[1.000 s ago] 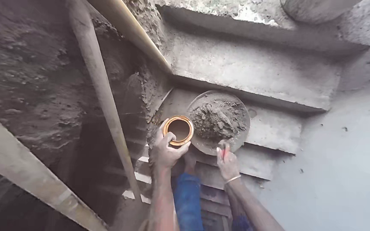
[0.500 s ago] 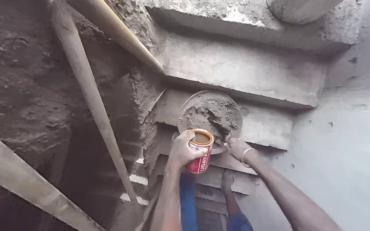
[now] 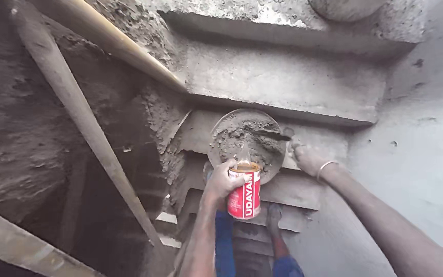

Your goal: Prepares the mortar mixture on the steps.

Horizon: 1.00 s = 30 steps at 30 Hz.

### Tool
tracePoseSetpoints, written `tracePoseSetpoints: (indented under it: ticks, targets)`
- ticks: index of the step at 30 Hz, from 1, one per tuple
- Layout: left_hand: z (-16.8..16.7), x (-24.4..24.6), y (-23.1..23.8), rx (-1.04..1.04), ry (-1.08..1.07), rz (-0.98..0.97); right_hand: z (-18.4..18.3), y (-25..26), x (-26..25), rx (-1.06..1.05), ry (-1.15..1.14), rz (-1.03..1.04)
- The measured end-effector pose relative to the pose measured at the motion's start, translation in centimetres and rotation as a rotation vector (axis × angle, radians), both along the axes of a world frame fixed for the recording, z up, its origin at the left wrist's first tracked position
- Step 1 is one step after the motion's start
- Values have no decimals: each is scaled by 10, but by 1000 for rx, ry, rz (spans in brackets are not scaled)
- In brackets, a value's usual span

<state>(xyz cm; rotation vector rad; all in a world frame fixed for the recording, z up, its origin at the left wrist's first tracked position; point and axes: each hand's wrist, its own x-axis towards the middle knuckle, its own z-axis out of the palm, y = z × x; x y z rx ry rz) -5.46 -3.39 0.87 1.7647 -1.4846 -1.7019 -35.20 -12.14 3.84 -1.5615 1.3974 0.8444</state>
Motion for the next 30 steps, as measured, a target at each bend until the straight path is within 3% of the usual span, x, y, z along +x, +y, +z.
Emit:
tracePoseSetpoints:
  ticks: [2,5,8,10,17,19,24,27,30]
  targets:
    - [-1,-2,-1,4,2,-6,-1,-29,-12,-131,57,-12]
    - [-5,-4,-3,1,-2,-13,-46,-65,-14,-289,80,-50]
    - [-9,-1,-3,-19,-1,-23,-103,-77,-3,-251,-46,-106]
    - [-10,2,1,-13,-6,-28,-119,-74,-2,-221,-112,-127]
    - [-13,4,-2,-51,-9,2,-34,-71,-2,-299,42,24]
    - [-12,5,0,-41,-17,-10,-41,-68,-1,-277,9,19]
    - [-13,4,-1,-40,-25,-19,-103,-54,17,-71,-118,-189]
    - [-15,3,0,-24,23,-3,-84,-39,22,20,-122,-68]
    - [-16,2,-1,15,90,21,-49,-15,10,-54,-124,41]
